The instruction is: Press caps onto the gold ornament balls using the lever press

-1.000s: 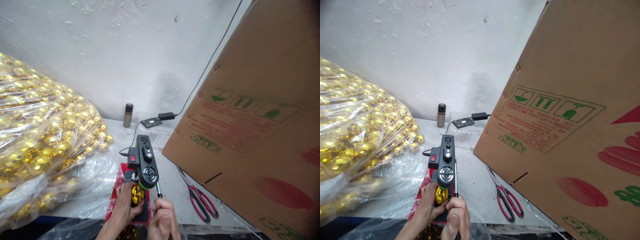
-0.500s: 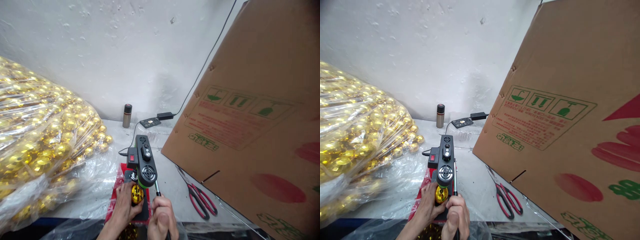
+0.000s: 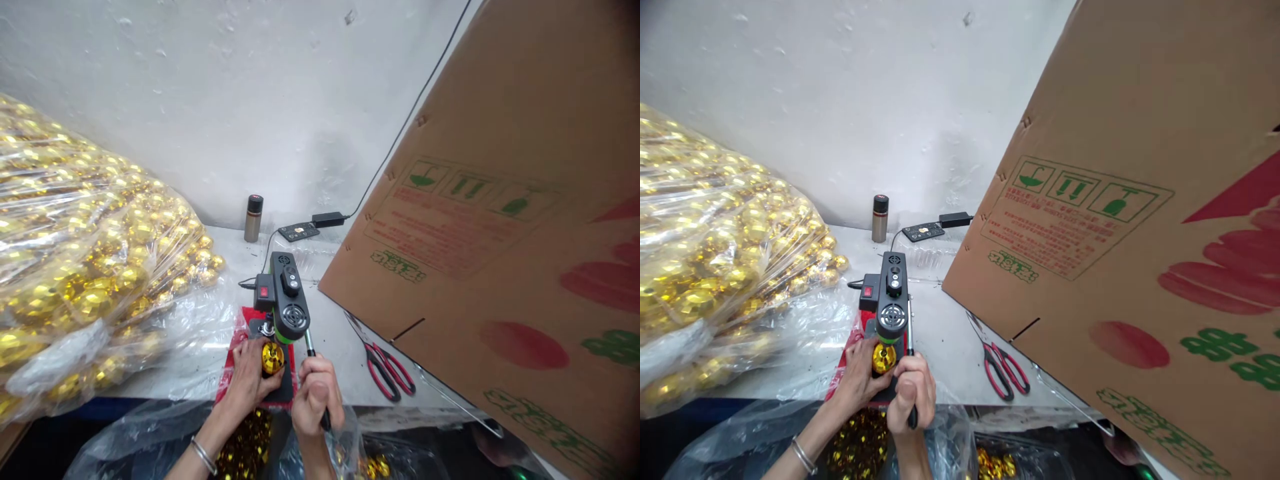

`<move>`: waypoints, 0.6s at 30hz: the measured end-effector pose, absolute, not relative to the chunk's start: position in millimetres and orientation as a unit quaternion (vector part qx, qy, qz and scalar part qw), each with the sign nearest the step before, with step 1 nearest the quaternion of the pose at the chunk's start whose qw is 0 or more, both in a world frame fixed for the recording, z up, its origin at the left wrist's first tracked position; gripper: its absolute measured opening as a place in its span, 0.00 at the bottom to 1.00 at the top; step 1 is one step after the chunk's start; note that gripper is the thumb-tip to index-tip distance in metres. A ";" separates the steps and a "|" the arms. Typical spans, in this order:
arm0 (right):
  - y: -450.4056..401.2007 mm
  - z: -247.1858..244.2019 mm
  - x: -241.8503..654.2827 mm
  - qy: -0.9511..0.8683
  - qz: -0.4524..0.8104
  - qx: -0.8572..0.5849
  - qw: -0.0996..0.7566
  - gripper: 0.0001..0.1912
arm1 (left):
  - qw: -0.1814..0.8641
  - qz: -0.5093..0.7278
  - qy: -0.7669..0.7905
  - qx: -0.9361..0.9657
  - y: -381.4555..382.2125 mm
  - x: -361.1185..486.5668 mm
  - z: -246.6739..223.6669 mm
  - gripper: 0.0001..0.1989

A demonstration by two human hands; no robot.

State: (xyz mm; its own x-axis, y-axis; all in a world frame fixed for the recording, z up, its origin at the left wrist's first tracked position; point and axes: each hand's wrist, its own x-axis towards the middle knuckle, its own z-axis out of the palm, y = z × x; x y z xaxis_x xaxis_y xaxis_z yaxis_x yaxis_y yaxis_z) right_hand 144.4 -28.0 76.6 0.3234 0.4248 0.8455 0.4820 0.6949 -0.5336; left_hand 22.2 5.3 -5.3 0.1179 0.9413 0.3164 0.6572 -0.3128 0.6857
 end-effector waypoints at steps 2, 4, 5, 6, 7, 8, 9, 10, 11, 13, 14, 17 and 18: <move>-28.1 69.4 145.2 -0.592 -0.014 -0.386 0.707 0.20 | 0.195 0.364 0.555 0.722 5.3 22.0 -4.6 0.26; -27.6 62.5 145.4 -0.600 -0.009 -0.381 0.703 0.20 | 0.194 0.361 0.557 0.722 4.8 22.2 -5.4 0.26; -27.2 59.8 145.3 -0.601 -0.007 -0.378 0.704 0.20 | 0.192 0.361 0.558 0.722 4.6 22.4 -6.1 0.25; -26.9 58.3 145.2 -0.600 -0.005 -0.377 0.706 0.20 | 0.191 0.361 0.559 0.722 4.6 22.5 -6.6 0.25; -26.9 58.4 145.2 -0.600 -0.004 -0.374 0.707 0.20 | 0.189 0.361 0.560 0.722 4.9 22.6 -6.8 0.25; -27.4 60.7 145.3 -0.601 -0.001 -0.373 0.707 0.20 | 0.187 0.362 0.560 0.721 5.5 22.6 -6.5 0.24; -28.3 65.6 145.7 -0.603 0.002 -0.372 0.705 0.21 | 0.185 0.364 0.561 0.721 6.5 22.6 -5.7 0.24; -29.8 73.1 146.2 -0.605 0.008 -0.374 0.703 0.21 | 0.183 0.366 0.560 0.720 7.4 22.5 -4.5 0.25; -31.6 83.1 146.7 -0.605 0.017 -0.380 0.699 0.21 | 0.182 0.368 0.559 0.720 8.0 22.2 -3.3 0.25; -35.1 108.0 147.3 -0.597 0.043 -0.402 0.693 0.19 | 0.180 0.373 0.557 0.720 5.9 20.8 -3.2 0.25; -36.4 121.0 147.3 -0.592 0.057 -0.415 0.689 0.18 | 0.176 0.379 0.558 0.717 2.3 19.2 -5.6 0.25; -36.9 149.3 145.6 -0.563 0.094 -0.438 0.695 0.18 | 0.152 0.402 0.553 0.714 -21.2 7.0 -27.5 0.28; -36.5 152.9 144.5 -0.554 0.100 -0.438 0.701 0.19 | 0.143 0.409 0.541 0.721 -31.9 -0.1 -39.0 0.30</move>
State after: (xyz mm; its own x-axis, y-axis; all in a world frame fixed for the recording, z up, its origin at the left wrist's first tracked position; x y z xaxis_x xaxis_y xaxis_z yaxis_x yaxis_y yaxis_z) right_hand 144.5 -36.5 152.9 0.3655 0.6251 0.6897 0.3450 0.5972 -0.7241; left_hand -0.1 -31.9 -39.0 0.0812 0.8971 0.4343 0.6629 -0.3740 0.6486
